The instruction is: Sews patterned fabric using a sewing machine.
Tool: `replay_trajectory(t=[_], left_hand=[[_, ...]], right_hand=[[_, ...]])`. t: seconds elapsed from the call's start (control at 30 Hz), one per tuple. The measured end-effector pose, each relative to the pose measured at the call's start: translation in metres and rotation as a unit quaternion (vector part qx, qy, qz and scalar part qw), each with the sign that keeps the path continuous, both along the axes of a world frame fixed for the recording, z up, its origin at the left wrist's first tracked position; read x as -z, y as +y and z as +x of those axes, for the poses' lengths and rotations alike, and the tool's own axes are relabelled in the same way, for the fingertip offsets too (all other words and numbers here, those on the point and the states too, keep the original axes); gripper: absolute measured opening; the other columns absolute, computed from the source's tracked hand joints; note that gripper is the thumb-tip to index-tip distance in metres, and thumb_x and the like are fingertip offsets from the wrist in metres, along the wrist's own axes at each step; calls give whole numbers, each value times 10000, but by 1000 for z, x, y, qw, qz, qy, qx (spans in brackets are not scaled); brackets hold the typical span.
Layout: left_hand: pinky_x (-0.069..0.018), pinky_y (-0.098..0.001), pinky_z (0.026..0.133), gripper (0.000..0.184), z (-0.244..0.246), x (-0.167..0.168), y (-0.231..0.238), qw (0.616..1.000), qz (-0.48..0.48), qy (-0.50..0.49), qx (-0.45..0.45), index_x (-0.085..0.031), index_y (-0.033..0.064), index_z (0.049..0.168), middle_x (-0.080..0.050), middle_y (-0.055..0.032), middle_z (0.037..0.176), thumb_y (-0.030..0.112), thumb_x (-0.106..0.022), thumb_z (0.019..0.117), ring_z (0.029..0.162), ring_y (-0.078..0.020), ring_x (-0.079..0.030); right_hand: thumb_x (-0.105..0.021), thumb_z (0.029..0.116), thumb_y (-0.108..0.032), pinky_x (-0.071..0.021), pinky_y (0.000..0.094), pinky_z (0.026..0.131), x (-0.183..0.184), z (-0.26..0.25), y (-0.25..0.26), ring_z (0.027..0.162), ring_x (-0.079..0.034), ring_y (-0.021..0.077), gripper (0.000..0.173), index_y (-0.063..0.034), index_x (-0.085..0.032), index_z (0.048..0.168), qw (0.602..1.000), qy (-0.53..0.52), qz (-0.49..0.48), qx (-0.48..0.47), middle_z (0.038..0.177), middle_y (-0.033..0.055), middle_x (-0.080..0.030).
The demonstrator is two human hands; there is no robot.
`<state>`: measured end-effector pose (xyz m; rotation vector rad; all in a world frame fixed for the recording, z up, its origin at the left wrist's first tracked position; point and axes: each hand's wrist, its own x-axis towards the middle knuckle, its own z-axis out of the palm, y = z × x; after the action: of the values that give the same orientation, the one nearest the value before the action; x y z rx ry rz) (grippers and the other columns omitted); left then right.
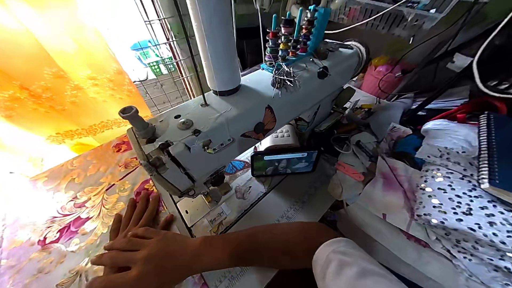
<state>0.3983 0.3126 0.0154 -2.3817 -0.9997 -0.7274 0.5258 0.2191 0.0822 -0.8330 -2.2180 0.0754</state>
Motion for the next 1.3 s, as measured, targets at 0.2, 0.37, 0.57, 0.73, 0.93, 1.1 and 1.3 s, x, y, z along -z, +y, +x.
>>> replay_trajectory(t=[0.2,0.37,0.57,0.73,0.93,1.1,1.3], left_hand=[[-271,-686,1154,659,29,-47,-43,988,-146,-48,-25,-593,80,1447,-570,-225,1456,567,-436,1033,1349,-524,-505],[-278,-716,1128,694,22,-67,-43,980,-196,28,3,-504,25,1505,-497,-283,1499,537,-415,1044,1352,-582,-462],[-260,-714,1135,438,33,-71,-38,961,-270,-45,-35,-634,0,1378,-566,-268,1437,235,-507,1031,1323,-611,-472],[-151,-438,1265,765,12,-82,-44,877,-451,-143,87,-351,-186,1475,-386,-316,1558,439,-148,1084,1502,-382,-324],[-374,-436,1150,368,13,-80,-45,940,-338,-33,34,-645,-118,1274,-655,-270,1308,81,-474,1016,1291,-389,-590],[-325,-567,1145,531,7,-83,-46,934,-353,12,50,-554,-122,1381,-566,-299,1418,182,-581,946,1363,-461,-507],[-352,-549,1125,488,9,-83,-45,937,-346,30,49,-545,-112,1388,-580,-280,1410,124,-544,961,1359,-435,-519]], right_hand=[[-689,936,-397,-359,471,1172,13,2,-2,1342,-556,366,444,-144,-727,1298,1000,12,19,21,1355,166,-661],[-722,913,-384,-313,488,1201,13,4,-2,1374,-522,384,468,-158,-712,1323,1000,6,3,24,1385,184,-637],[-694,926,-402,-289,520,1205,12,2,0,1371,-526,384,465,-141,-719,1310,999,27,11,31,1362,166,-656],[-617,985,-386,-322,577,1179,4,6,2,1378,-510,408,447,-128,-692,1343,995,49,4,87,1404,182,-622],[-619,974,-458,-334,617,1149,2,16,11,1373,-493,461,528,-135,-657,1391,991,53,-67,101,1437,240,-575],[-618,983,-447,-304,605,1174,2,19,14,1418,-438,458,545,-139,-617,1433,991,40,-104,76,1468,232,-548],[-594,999,-458,-258,588,1201,-2,21,15,1457,-391,432,552,-148,-594,1456,988,22,-138,69,1505,214,-516]])
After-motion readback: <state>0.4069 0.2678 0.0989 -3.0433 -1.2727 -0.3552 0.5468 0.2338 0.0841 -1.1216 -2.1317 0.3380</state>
